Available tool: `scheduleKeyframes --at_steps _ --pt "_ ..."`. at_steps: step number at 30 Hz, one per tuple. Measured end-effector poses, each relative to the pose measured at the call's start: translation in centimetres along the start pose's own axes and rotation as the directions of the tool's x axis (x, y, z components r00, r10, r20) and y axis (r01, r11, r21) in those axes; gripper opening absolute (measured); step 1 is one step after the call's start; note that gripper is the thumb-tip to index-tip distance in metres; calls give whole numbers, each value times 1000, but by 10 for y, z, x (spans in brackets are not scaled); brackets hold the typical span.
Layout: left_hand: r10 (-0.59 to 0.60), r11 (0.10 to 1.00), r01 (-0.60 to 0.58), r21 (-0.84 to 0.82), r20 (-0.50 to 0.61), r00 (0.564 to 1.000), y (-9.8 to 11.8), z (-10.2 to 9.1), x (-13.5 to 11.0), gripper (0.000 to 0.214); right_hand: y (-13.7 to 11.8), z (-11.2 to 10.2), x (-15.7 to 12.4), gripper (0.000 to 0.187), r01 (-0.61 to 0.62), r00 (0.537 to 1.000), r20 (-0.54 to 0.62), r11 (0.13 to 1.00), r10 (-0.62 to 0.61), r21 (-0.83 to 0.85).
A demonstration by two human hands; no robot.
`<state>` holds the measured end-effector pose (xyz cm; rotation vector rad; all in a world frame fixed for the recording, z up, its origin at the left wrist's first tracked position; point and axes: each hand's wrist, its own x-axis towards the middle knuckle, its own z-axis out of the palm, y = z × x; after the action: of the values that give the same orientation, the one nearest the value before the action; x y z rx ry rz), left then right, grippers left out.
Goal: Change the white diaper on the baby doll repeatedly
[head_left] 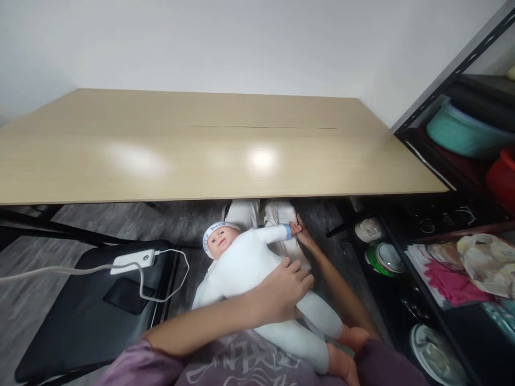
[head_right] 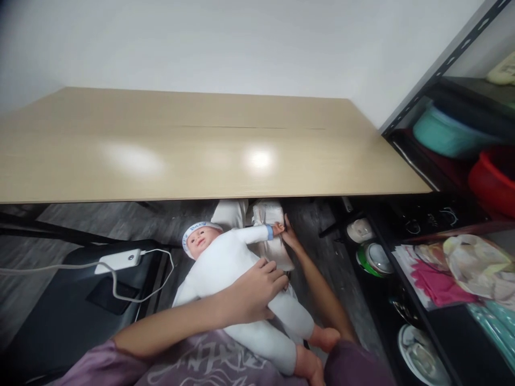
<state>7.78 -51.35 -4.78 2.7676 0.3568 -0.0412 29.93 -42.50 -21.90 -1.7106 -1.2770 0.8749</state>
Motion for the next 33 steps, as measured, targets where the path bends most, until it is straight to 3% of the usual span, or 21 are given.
scheduleKeyframes --at_steps 3,6,8,9,12,14,17,19,20,21,22,23,24,25,26,29,31,33 --pt "-2 1000 2 -10 -2 1000 0 0 0 60 2 -18 -11 65 -32 992 -118 999 37 43" --pt "27 999 -27 -27 -22 999 0 -1 -4 56 -15 -43 -23 72 34 985 -169 997 -23 66" --pt "54 997 -56 -49 -32 998 -1 -3 -6 50 -39 -56 -28 60 151 987 -54 988 -150 23" --pt "60 996 -62 -63 -33 998 -2 -4 -8 47 -54 -60 -29 53 239 969 68 971 -237 -25" --pt "47 992 -52 -116 -45 998 -2 -10 -11 44 -99 -52 -25 52 499 803 445 856 -397 -136" --pt "33 982 -51 -185 -99 995 -1 -13 -19 48 -125 -34 -19 51 578 717 594 788 -364 -214" --pt "-50 940 -43 -338 -262 964 1 -8 -50 51 -153 -6 -13 24 629 685 679 685 -265 -368" --pt "-200 914 3 -406 -443 874 0 11 -88 37 -166 6 -15 16 676 676 674 617 -300 -404" --pt "-299 906 46 -421 -558 774 -1 25 -110 30 -170 9 -17 16 705 660 669 589 -341 -395" --pt "-415 891 132 -434 -663 622 -4 41 -132 28 -174 10 -21 16 730 643 663 570 -384 -378" --pt "-531 846 258 -467 -695 484 -6 57 -154 30 -177 10 -24 17 746 631 652 561 -421 -359" --pt "-634 771 366 -521 -675 377 -9 73 -173 33 -179 9 -28 18 754 625 637 563 -452 -340" --pt "-723 686 432 -586 -615 314 -12 87 -189 36 -182 8 -32 21 754 625 616 575 -479 -318" --pt "-803 591 476 -651 -526 279 -15 98 -200 45 -184 6 -36 24 747 633 589 595 -502 -296" --pt "-867 498 494 -712 -416 274 -18 105 -207 56 -186 5 -39 27 737 645 556 619 -525 -271" --pt "-929 301 465 -832 -145 342 -27 103 -202 81 -197 -2 -48 31 694 691 453 692 -562 -200" --pt "-921 285 418 -862 -127 368 -37 85 -188 84 -207 -11 -51 30 656 732 393 732 -557 -183" --pt "-904 344 388 -855 -190 383 -50 58 -174 82 -218 -26 -52 29 621 771 343 754 -537 -214"
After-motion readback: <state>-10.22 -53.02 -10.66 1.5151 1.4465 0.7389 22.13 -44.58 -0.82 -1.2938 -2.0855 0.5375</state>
